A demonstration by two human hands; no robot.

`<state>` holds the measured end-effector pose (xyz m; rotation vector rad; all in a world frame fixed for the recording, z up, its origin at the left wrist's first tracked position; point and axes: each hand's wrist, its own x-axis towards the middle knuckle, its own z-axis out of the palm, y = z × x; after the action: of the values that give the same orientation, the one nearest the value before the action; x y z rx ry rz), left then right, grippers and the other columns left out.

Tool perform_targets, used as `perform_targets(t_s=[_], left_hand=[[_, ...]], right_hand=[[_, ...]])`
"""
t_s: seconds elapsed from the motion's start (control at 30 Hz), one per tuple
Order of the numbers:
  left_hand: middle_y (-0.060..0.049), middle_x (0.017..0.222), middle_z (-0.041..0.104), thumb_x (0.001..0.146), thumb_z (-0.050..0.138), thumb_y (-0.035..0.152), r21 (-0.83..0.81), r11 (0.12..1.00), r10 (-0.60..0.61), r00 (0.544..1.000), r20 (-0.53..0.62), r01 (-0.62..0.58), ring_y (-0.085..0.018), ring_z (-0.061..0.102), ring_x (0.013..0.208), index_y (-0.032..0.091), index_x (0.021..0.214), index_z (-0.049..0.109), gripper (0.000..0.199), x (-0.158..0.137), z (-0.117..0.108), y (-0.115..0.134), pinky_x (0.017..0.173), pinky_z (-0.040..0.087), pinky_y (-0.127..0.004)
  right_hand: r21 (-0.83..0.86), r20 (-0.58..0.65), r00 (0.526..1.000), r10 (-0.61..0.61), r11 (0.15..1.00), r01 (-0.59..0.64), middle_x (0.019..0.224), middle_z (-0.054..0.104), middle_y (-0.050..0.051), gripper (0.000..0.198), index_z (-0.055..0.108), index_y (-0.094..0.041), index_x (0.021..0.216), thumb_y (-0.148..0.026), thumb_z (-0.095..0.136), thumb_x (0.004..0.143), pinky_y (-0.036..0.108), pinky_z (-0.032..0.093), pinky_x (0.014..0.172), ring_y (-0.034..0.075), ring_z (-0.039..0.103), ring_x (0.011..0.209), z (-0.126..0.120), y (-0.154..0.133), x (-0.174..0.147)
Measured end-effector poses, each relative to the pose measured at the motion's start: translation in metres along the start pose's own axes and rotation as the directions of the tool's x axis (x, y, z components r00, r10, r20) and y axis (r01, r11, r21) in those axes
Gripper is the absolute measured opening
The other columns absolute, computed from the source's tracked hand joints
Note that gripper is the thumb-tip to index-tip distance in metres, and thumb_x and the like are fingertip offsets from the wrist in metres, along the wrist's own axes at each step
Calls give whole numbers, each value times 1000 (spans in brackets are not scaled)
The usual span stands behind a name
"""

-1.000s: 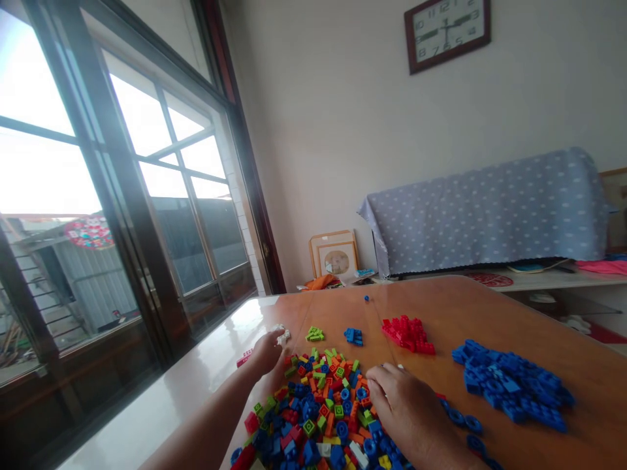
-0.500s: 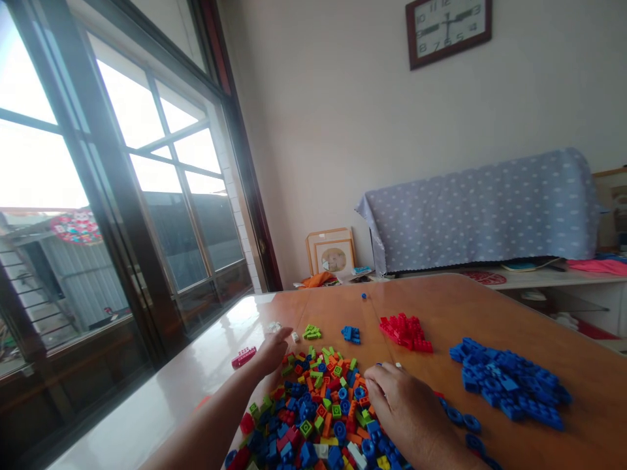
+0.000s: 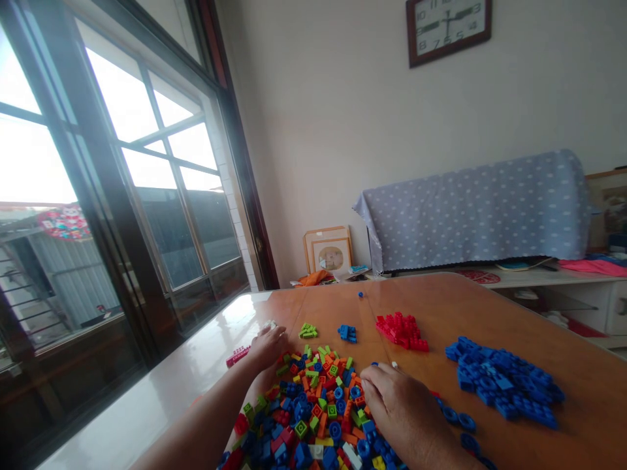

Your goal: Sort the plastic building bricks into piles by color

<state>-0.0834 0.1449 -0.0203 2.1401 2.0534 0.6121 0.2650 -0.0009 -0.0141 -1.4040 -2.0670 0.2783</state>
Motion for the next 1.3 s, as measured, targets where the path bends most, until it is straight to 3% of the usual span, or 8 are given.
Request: perform_targets(t_s=[0.17,0.4,0.6,0.73,1.0,1.17,1.3], left_hand=[[-11,120,71,98,42,22,-130,988,-95,991,-91,83,-21,64,113,17,122,65,34,4,-16,-15,95,48,-30],[-12,109,74,95,37,14,-173,955,-271,948,-168,243,-17,70,88,14,120,63,37,-15,-59,-47,74,52,-26],[-8,104,73,85,58,18,28,983,-178,979,-98,182,-21,67,92,19,98,74,21,-49,-57,-48,78,48,-27],[-9,97,69,86,58,25,173,976,-124,991,-55,131,-22,64,91,20,78,71,16,-66,-54,-41,77,45,-29],[-10,95,65,91,55,25,342,938,-50,998,-37,59,-25,60,95,21,78,73,22,-73,-62,-36,83,42,-33],[-8,104,66,95,54,38,368,930,5,999,-35,8,-25,59,101,25,90,75,25,-75,-62,-36,85,41,-33],[-9,107,67,93,56,32,376,927,11,999,-35,3,-26,58,104,26,99,76,22,-77,-58,-37,85,40,-33]], right_hand=[[-1,-30,999,-26,1000,26,95,74,5,34,71,-28,97,-36,38,103,32,47,77,22,69,89,-1,2,0],[-32,-21,999,-38,999,37,94,73,4,33,71,-29,97,-35,39,102,30,47,75,22,69,88,1,1,-1],[-27,-7,999,-48,998,48,94,73,3,32,72,-29,99,-36,40,103,31,48,79,22,68,88,3,2,-2],[-19,0,999,-49,999,49,95,73,3,34,71,-29,99,-37,38,103,31,48,79,22,67,89,2,2,-3],[-15,-2,999,-48,999,48,93,72,2,33,71,-30,100,-37,39,104,31,47,78,22,67,87,3,2,-3],[-30,-14,999,-52,998,52,90,72,2,34,71,-29,99,-36,38,104,30,46,77,21,68,86,1,-1,-3],[-28,-21,999,-48,998,48,90,72,3,35,72,-28,98,-36,38,104,29,46,75,21,67,86,-2,-3,-4]])
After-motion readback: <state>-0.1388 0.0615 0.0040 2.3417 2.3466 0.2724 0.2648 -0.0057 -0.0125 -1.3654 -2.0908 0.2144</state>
